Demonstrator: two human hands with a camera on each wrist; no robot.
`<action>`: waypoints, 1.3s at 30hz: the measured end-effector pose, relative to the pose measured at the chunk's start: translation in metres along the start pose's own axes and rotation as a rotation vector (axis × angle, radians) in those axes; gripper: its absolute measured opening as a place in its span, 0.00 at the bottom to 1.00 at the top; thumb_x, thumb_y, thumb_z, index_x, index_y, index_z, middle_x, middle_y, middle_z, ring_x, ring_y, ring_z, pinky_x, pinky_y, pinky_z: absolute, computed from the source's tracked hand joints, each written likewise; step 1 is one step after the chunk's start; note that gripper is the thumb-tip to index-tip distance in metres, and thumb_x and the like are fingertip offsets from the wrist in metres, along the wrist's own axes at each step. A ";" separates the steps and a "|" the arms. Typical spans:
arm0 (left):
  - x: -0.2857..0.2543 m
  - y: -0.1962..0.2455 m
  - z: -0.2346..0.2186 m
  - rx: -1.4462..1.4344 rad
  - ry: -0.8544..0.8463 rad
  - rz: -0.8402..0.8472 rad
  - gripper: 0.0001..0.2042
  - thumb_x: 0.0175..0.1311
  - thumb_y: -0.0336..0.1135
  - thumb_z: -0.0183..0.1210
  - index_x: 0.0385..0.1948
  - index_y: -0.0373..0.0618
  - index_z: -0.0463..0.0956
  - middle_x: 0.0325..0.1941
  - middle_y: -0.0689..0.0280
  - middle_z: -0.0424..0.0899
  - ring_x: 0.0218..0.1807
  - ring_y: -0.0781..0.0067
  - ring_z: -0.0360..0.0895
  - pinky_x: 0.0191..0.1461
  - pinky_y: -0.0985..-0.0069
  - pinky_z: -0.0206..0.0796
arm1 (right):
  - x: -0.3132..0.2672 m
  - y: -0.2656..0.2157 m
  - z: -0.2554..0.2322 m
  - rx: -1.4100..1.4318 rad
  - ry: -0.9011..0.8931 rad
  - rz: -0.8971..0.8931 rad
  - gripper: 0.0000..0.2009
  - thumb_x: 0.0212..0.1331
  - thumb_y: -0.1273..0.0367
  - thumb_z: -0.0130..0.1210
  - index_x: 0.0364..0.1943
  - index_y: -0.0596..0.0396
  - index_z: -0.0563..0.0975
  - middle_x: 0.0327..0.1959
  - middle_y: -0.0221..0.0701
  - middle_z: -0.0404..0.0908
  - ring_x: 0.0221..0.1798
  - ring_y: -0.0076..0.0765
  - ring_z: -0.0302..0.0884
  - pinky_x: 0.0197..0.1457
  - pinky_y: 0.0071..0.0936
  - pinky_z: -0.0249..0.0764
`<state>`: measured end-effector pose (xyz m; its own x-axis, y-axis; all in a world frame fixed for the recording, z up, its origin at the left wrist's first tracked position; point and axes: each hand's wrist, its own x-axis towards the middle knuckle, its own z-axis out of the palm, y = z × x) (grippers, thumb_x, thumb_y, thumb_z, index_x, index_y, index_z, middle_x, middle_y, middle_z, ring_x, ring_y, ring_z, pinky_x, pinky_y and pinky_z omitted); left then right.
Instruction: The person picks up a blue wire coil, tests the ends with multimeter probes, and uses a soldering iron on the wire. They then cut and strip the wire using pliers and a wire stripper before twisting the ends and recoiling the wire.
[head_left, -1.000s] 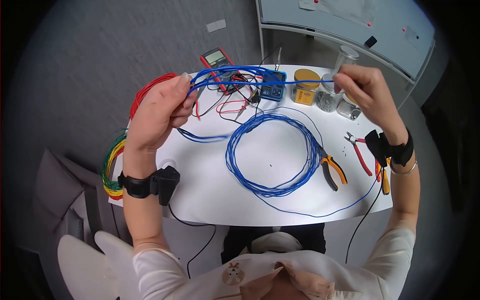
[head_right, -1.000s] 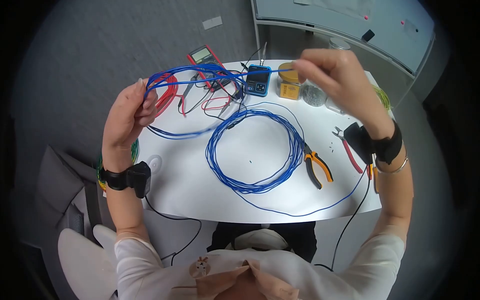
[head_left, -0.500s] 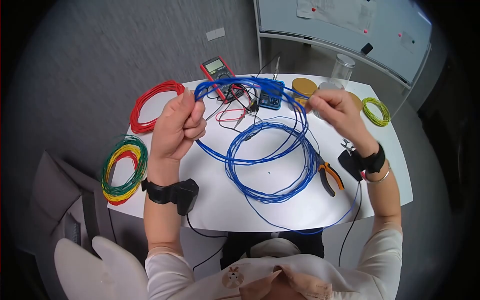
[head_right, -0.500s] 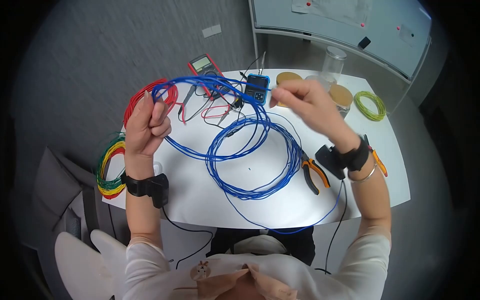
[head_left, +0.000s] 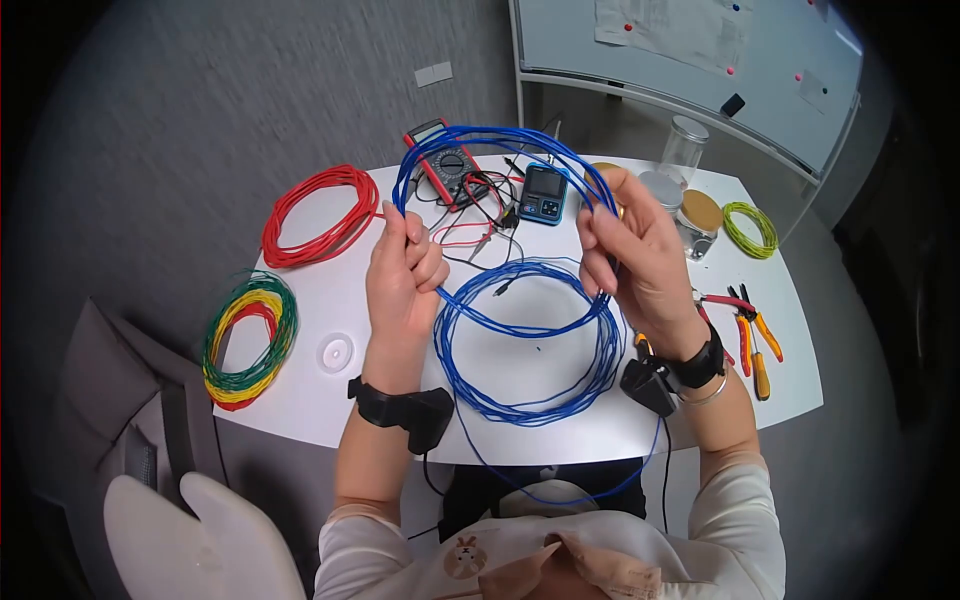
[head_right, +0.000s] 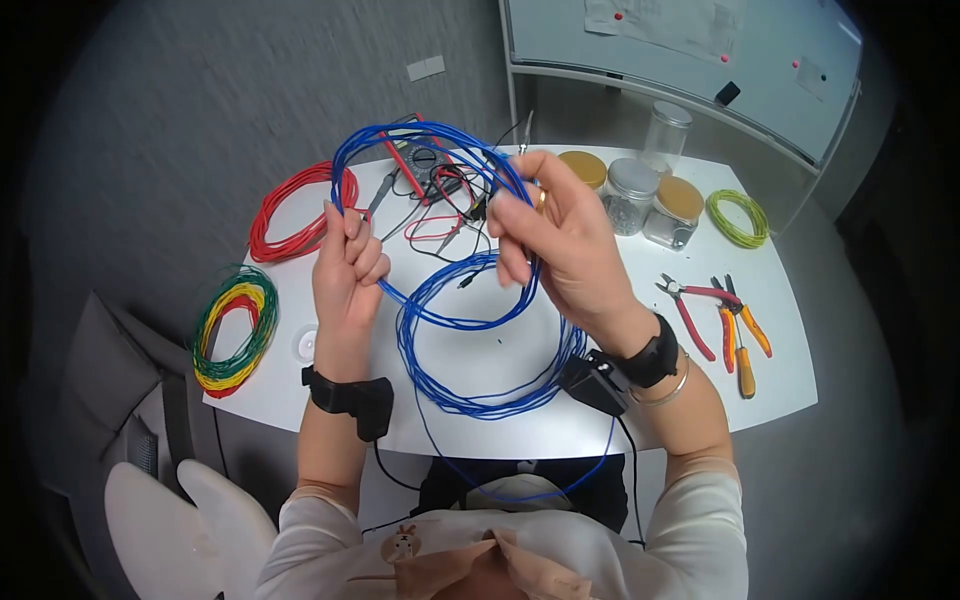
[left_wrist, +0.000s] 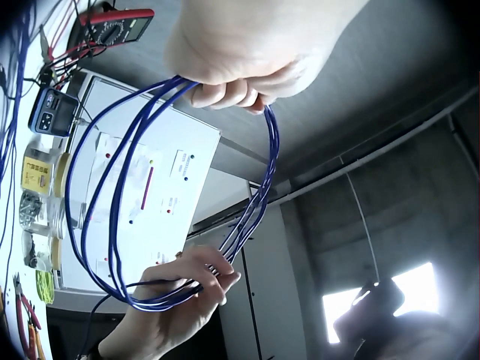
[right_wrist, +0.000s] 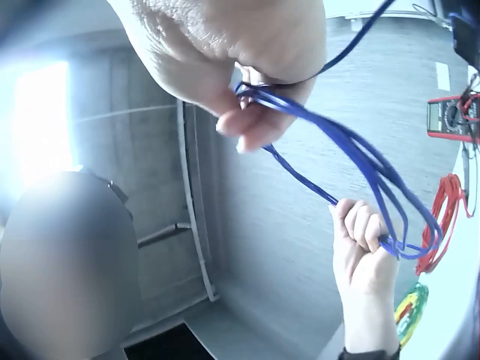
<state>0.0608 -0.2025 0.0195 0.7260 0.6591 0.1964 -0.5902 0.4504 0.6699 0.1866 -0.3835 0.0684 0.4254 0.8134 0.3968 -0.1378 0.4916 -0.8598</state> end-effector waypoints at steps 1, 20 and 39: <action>-0.001 -0.006 0.000 -0.014 0.026 0.009 0.19 0.69 0.51 0.42 0.22 0.49 0.63 0.13 0.79 0.48 0.12 0.89 0.42 0.15 0.86 0.34 | 0.000 -0.003 0.000 -0.056 0.000 -0.018 0.11 0.65 0.69 0.45 0.45 0.62 0.66 0.25 0.28 0.71 0.16 0.13 0.64 0.21 0.15 0.66; -0.017 0.064 0.079 1.626 -0.533 0.662 0.10 0.63 0.36 0.54 0.34 0.38 0.79 0.17 0.66 0.73 0.20 0.82 0.66 0.23 0.83 0.57 | 0.030 -0.020 0.023 -1.234 -0.389 -0.535 0.12 0.53 0.72 0.57 0.41 0.56 0.72 0.27 0.34 0.78 0.29 0.33 0.78 0.34 0.25 0.72; -0.029 0.124 0.048 1.415 -0.167 0.536 0.15 0.66 0.35 0.52 0.21 0.33 0.76 0.16 0.73 0.71 0.22 0.88 0.62 0.23 0.87 0.53 | -0.058 0.055 -0.002 -0.478 -1.033 0.484 0.25 0.54 0.66 0.60 0.56 0.56 0.70 0.39 0.36 0.78 0.34 0.29 0.78 0.35 0.25 0.73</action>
<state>-0.0166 -0.1950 0.1313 0.6307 0.4350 0.6427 -0.0460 -0.8057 0.5905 0.1560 -0.4041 -0.0021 -0.5134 0.8505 -0.1143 0.3486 0.0850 -0.9334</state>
